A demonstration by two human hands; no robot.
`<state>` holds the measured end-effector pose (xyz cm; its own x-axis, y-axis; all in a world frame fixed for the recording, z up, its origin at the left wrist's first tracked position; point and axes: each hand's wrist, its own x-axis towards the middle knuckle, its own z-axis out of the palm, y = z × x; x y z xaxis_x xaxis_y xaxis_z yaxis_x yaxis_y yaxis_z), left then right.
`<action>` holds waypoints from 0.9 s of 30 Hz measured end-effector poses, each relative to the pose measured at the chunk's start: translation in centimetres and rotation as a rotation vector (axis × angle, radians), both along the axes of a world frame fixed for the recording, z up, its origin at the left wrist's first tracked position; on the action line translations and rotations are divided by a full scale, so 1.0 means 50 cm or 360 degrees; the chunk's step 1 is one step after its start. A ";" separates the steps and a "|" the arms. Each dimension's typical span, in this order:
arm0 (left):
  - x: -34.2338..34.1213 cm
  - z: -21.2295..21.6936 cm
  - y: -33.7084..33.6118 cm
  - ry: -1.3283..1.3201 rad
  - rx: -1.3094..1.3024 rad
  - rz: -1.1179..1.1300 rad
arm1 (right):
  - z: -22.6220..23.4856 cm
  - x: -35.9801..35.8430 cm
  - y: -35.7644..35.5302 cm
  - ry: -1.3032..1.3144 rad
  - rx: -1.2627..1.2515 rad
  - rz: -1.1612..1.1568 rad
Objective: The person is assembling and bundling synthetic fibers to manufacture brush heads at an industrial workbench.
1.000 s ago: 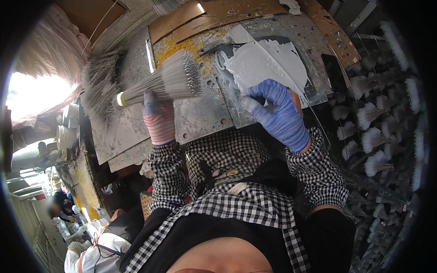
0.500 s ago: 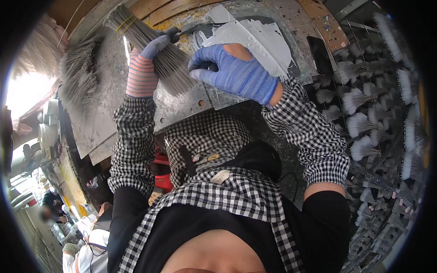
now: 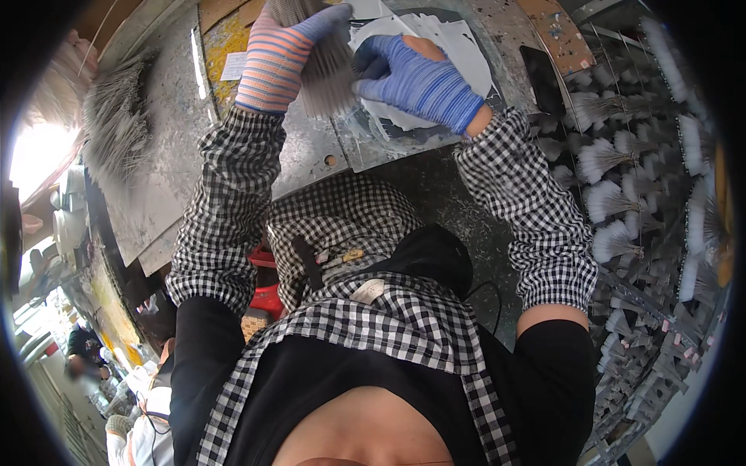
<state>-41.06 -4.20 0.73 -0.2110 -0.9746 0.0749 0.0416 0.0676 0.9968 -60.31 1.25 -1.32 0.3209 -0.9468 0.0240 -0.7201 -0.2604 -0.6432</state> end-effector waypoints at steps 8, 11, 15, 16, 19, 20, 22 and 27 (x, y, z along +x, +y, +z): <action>-0.082 -0.024 -0.026 -0.0877 -0.1566 -0.0238 | -0.115 -0.082 -0.040 0.0630 -0.0138 -0.0139; -0.092 -0.050 -0.036 -0.1027 -0.1611 -0.0419 | -0.157 -0.085 -0.040 0.0772 0.0127 -0.0169; -0.102 -0.076 -0.036 -0.1068 -0.1621 -0.0356 | -0.176 -0.086 -0.047 0.0807 0.0298 -0.0155; -0.103 -0.080 -0.035 -0.1059 -0.1607 -0.0373 | -0.177 -0.085 -0.049 0.0820 0.0352 -0.0146; -0.103 -0.082 -0.036 -0.1068 -0.1650 -0.0369 | -0.176 -0.085 -0.051 0.0741 0.0378 -0.0138; -0.103 -0.082 -0.036 -0.1046 -0.1655 -0.0366 | -0.177 -0.086 -0.052 0.0741 0.0428 -0.0135; -0.103 -0.083 -0.037 -0.1001 -0.1668 -0.0362 | -0.183 -0.092 -0.050 0.0712 0.0426 -0.0129; -0.106 -0.094 -0.038 -0.1344 -0.1629 -0.0413 | -0.215 -0.099 -0.040 0.0602 0.0332 -0.0162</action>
